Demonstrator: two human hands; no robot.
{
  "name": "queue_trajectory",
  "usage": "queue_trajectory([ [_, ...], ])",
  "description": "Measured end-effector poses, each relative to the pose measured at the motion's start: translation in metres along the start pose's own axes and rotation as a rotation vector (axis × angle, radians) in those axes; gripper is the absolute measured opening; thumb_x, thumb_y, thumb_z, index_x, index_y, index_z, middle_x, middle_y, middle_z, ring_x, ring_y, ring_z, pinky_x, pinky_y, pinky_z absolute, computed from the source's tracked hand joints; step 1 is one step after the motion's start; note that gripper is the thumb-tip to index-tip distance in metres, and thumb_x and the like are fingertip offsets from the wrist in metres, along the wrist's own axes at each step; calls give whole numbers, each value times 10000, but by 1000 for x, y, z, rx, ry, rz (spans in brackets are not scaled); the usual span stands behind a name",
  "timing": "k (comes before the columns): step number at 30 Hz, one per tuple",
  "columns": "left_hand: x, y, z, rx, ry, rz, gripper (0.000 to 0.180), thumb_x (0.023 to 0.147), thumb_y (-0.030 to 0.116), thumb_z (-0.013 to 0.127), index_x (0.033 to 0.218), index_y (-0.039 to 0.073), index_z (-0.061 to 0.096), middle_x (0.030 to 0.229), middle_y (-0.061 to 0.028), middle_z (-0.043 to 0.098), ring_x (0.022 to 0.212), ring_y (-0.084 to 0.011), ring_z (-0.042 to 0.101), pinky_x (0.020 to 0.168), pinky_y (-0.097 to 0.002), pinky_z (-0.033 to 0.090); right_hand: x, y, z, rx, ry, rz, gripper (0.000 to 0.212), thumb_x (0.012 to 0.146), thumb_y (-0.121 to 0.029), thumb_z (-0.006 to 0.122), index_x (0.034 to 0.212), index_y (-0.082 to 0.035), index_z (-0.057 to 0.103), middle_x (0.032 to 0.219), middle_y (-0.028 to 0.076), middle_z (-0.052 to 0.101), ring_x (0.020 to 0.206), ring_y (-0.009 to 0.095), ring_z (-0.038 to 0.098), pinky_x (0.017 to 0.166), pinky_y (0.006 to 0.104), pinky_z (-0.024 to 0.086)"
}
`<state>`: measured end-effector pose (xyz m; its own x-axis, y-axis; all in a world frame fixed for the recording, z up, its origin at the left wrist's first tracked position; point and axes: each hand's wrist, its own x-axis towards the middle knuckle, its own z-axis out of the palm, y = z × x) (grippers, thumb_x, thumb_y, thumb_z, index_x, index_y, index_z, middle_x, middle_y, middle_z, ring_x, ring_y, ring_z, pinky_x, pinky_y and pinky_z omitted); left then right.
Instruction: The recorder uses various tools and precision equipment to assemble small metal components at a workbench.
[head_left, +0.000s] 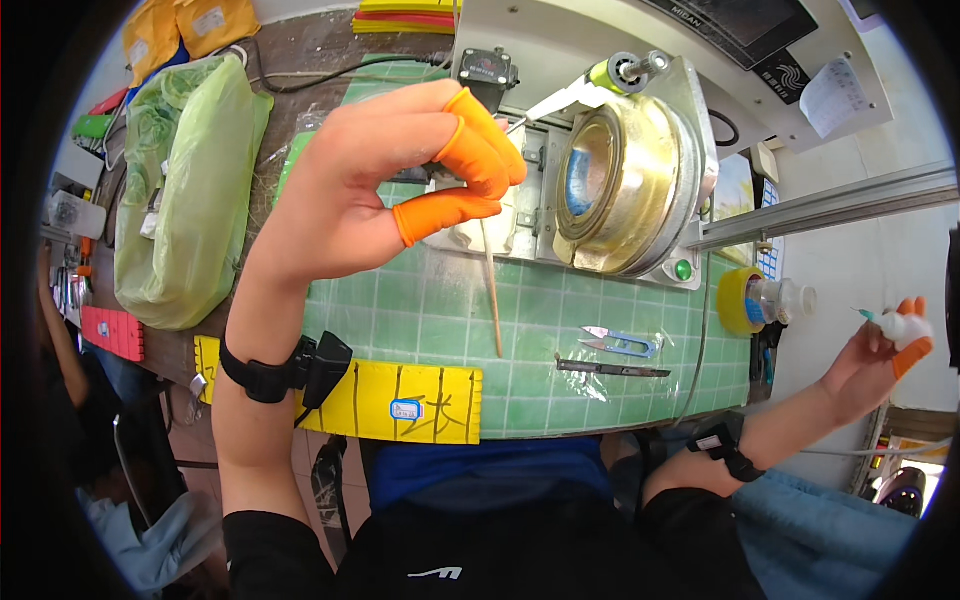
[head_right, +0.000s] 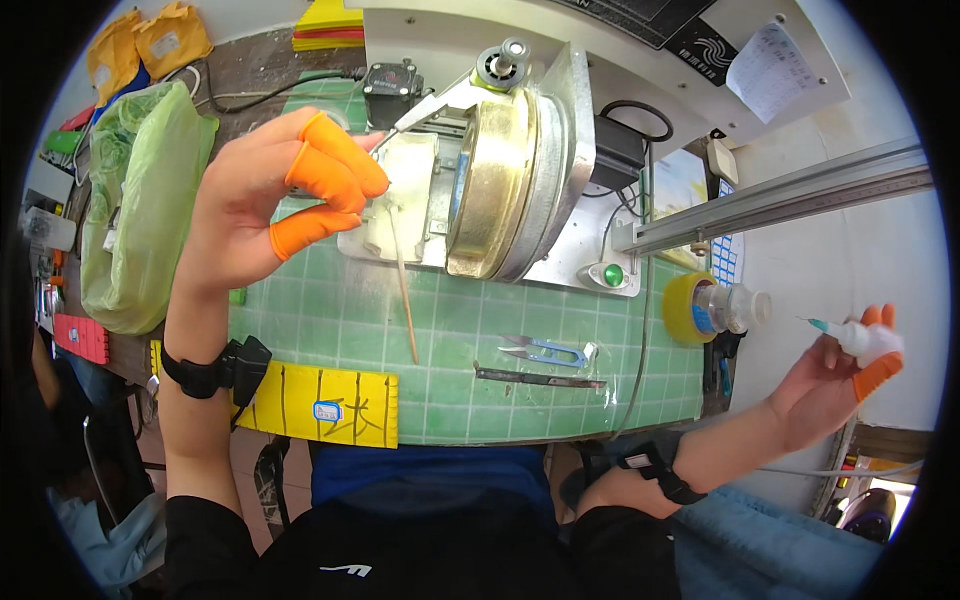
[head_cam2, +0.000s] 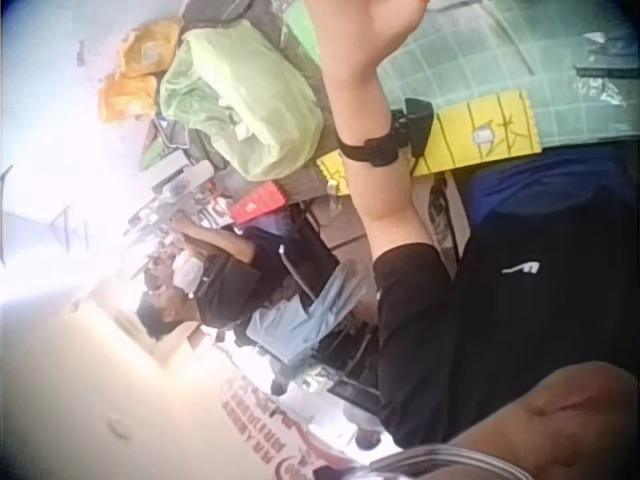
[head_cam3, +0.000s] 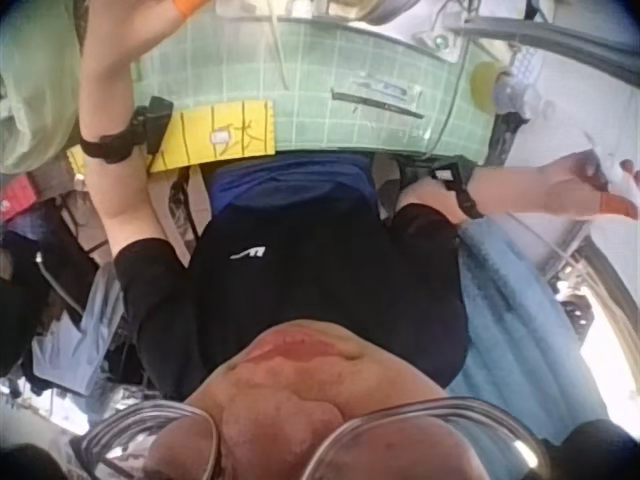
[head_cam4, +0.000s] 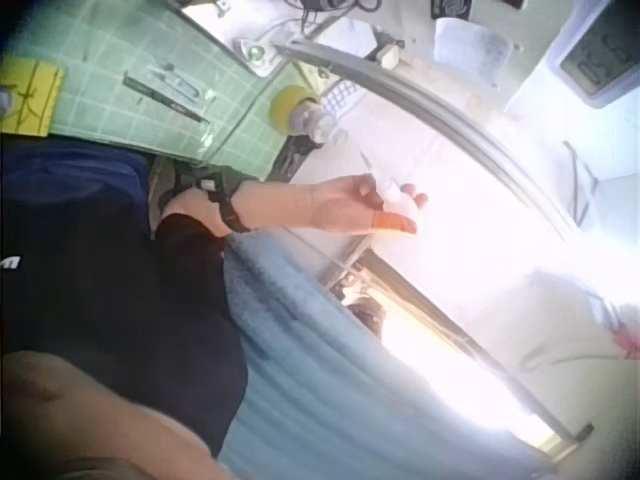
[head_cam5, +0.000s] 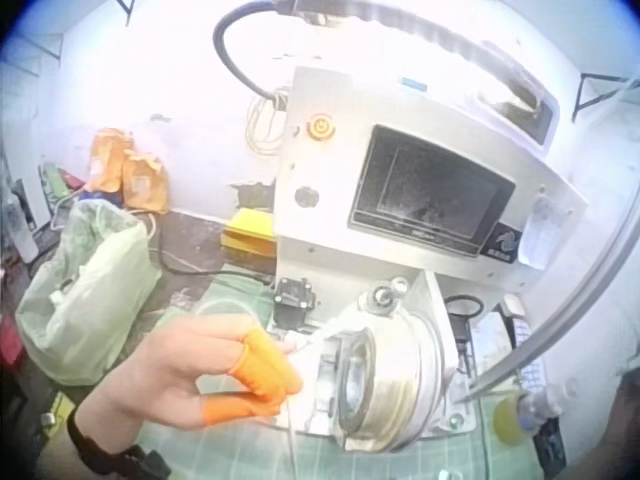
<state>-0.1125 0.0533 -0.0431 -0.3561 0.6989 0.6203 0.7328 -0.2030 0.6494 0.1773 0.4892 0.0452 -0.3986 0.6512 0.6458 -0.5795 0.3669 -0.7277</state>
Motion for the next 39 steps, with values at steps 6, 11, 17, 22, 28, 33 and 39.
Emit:
queue_trajectory([
  [6,3,-3,-1,32,-21,33,136,785,-31,773,858,18,670,907,-107,705,901,-246,677,1031,-518,538,-67,10,204,-13,-353,86,750,1025,-564,558,1380,96,517,1181,228,691,697,151,639,492,211,490],
  [11,0,-2,-1,25,0,26,144,774,-29,779,849,18,665,908,-113,707,903,-255,690,1027,-509,543,-80,51,245,-103,-531,-163,539,1083,-365,523,1214,156,563,1144,340,673,551,193,631,515,321,586],
  [17,1,-5,1,22,-2,52,156,768,-28,787,846,17,659,904,-111,703,899,-253,688,1027,-494,547,-102,41,269,37,-539,-46,462,1077,-311,557,1181,139,576,1136,328,683,547,196,632,512,313,579],
  [22,0,-5,0,10,4,56,161,764,-27,791,844,18,659,902,-108,704,888,-249,681,1026,-488,547,-95,57,259,-65,-557,-115,457,1069,-307,581,1174,137,585,1119,311,698,557,189,641,513,277,553],
  [28,0,-5,0,23,3,46,155,767,-20,795,838,17,663,896,-106,701,881,-247,676,1018,-478,549,-97,53,262,-160,-559,-110,432,1061,-285,597,1174,131,603,1104,284,717,587,189,666,535,258,548],
  [33,-1,-4,0,41,1,46,154,766,-7,798,843,22,668,906,-107,706,879,-245,667,1009,-462,551,-98,57,261,-161,-595,-173,403,1051,-257,610,1185,123,605,1102,279,722,617,198,692,551,256,557],
  [39,0,-5,-1,47,-7,59,155,766,-3,795,851,26,669,913,-109,710,874,-245,664,1009,-462,550,-100,53,261,-174,-575,-170,361,1038,-204,612,1194,122,604,1112,286,719,660,213,720,575,258,576],
])
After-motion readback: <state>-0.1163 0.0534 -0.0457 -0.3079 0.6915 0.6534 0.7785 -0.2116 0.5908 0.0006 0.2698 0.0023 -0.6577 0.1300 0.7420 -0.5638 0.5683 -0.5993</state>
